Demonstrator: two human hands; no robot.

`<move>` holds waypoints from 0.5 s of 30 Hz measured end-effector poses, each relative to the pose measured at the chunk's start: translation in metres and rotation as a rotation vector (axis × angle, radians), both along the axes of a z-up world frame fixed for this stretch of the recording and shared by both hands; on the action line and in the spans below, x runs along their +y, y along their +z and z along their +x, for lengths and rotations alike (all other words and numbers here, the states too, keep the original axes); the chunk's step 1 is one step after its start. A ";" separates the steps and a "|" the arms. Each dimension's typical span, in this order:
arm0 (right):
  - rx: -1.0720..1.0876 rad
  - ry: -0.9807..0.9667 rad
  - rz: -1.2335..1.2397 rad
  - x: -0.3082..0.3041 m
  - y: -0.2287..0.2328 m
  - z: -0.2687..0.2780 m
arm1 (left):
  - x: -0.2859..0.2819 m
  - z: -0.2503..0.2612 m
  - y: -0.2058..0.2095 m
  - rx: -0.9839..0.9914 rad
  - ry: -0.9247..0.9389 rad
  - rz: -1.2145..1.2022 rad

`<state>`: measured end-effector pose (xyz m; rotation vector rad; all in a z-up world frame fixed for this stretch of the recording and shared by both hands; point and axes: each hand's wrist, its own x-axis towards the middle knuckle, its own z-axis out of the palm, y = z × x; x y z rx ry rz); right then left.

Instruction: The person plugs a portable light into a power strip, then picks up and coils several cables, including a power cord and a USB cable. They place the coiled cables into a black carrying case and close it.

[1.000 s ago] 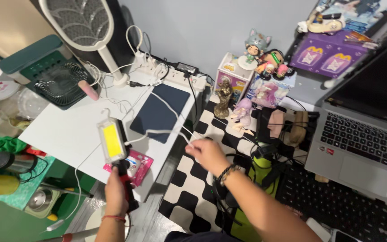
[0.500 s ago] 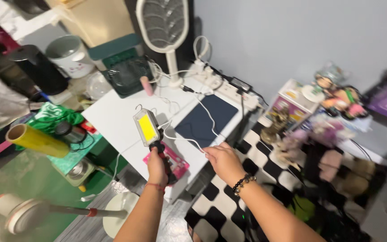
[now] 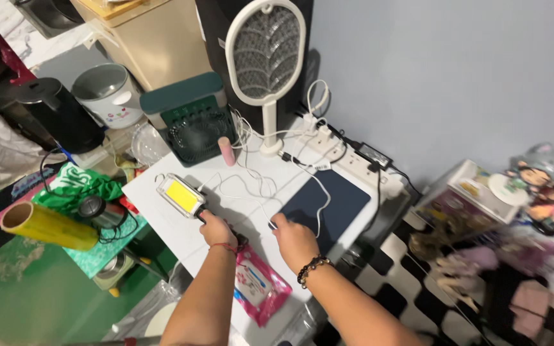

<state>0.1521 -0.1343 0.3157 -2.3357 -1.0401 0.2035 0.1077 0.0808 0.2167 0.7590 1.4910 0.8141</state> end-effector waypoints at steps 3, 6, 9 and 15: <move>0.033 0.008 -0.044 0.025 -0.012 0.012 | 0.014 0.016 0.003 0.035 0.050 -0.058; 0.133 0.023 -0.108 0.043 -0.021 0.024 | 0.030 0.031 0.007 0.009 0.098 -0.134; 0.149 0.032 -0.109 0.058 -0.033 0.038 | 0.042 0.037 0.003 0.050 0.096 -0.106; 0.152 0.045 -0.153 0.082 -0.067 0.073 | 0.072 0.045 -0.038 0.040 0.088 -0.037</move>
